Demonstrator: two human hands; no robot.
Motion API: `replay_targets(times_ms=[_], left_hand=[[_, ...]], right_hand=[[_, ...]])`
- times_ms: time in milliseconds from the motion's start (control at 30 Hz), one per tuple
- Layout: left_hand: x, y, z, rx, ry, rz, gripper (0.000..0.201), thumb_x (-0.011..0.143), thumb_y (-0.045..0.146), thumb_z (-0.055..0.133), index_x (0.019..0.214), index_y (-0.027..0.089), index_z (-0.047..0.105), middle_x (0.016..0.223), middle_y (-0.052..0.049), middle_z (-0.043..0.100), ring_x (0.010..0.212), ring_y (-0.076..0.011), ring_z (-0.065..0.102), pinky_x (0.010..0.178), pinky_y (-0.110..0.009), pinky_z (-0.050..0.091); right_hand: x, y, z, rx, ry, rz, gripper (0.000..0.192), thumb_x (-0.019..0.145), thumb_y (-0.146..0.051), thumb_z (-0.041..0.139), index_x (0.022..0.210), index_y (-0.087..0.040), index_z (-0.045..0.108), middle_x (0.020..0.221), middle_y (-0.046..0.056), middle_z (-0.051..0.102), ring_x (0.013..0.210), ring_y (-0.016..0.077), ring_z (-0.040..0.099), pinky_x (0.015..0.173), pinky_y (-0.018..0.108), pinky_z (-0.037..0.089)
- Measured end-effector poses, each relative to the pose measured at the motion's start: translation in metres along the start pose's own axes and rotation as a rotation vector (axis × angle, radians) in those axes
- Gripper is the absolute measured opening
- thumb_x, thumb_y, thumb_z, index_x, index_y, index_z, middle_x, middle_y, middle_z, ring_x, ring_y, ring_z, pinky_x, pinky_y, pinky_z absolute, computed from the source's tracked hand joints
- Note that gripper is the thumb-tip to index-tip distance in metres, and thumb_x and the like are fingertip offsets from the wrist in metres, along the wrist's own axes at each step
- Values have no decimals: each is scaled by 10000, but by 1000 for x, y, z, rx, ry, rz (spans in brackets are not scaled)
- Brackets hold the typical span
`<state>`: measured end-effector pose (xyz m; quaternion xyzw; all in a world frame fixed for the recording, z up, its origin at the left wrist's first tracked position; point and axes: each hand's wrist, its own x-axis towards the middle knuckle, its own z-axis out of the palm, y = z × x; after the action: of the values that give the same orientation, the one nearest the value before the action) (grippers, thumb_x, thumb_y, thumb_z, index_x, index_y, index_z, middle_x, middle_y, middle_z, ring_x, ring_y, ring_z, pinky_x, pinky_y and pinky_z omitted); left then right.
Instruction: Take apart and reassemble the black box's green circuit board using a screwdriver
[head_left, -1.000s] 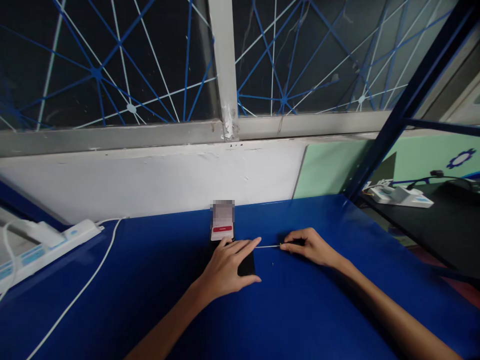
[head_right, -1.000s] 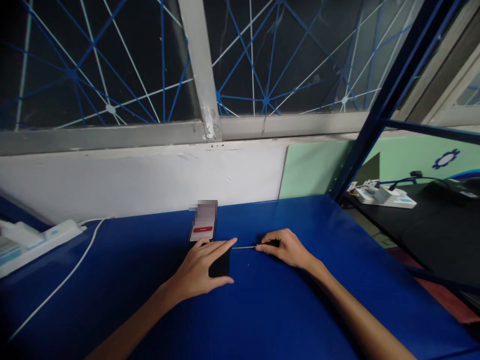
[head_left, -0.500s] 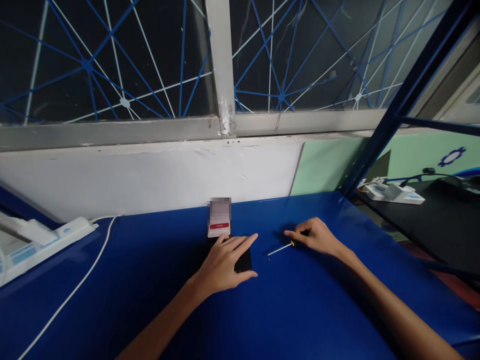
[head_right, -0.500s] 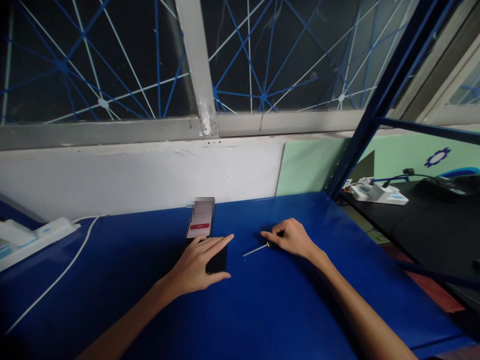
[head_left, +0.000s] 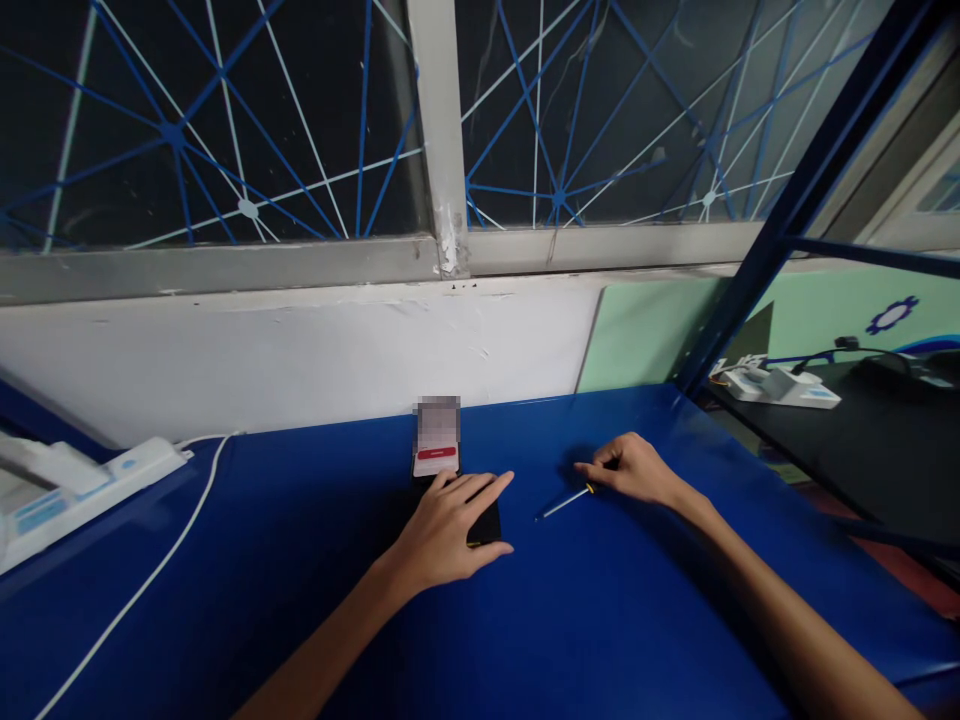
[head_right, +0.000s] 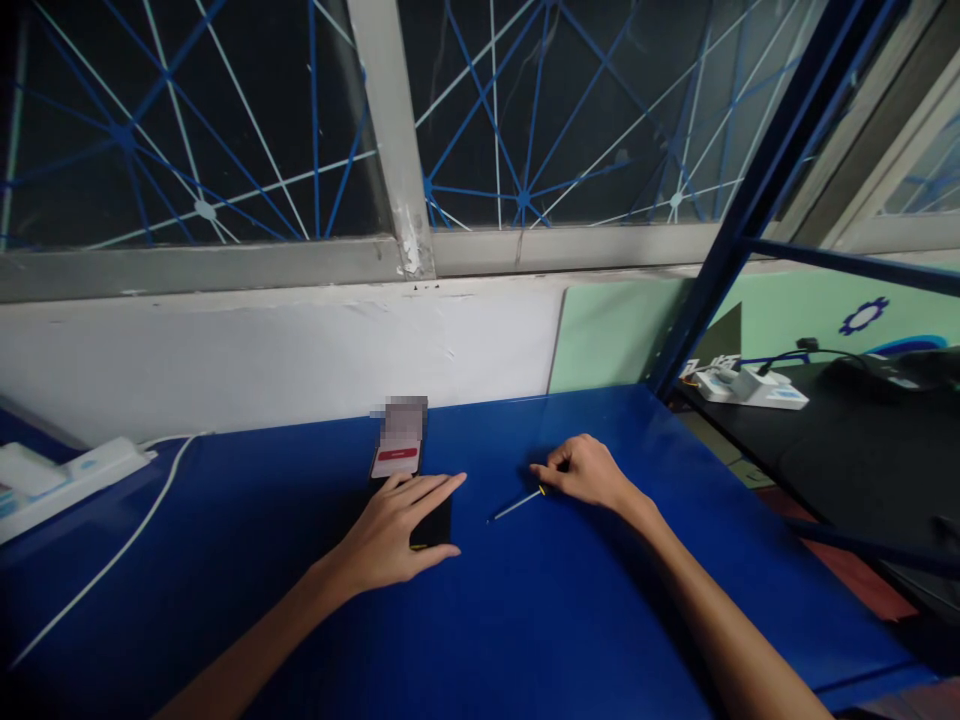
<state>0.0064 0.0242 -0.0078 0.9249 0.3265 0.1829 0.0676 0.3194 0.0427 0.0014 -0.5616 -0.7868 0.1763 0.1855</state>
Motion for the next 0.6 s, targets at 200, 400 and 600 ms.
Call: replay_targets(times_ms=[200,400,600], left_hand=[[0,1,-2,-8,-9,1,781,804,426,710,1459,270,314,1332,-75,572,1177,-270,543,993,-472,399],[0,0,-2,9,11,14,749,778,512,711,1420,283,403,1339,-86,548,1215,-303,493,1005,-519,399],[1,0,-2,3,51,46,620,787,501,707,1330,265,523,1333,-98,544,1231,-313,475,1012,-544,396]], right_hand=[[0,-4,2,-34,28,-21,475,866,-478,546,527,-177,688,449,-14,540,426,79,401,466,240,235],[-1,-1,4,11,39,-46,481,873,-469,536,525,-168,676,437,-16,524,413,76,393,453,231,236],[-1,-3,4,-31,45,-45,439,861,-435,558,524,-178,674,441,-20,526,420,77,408,462,228,241]])
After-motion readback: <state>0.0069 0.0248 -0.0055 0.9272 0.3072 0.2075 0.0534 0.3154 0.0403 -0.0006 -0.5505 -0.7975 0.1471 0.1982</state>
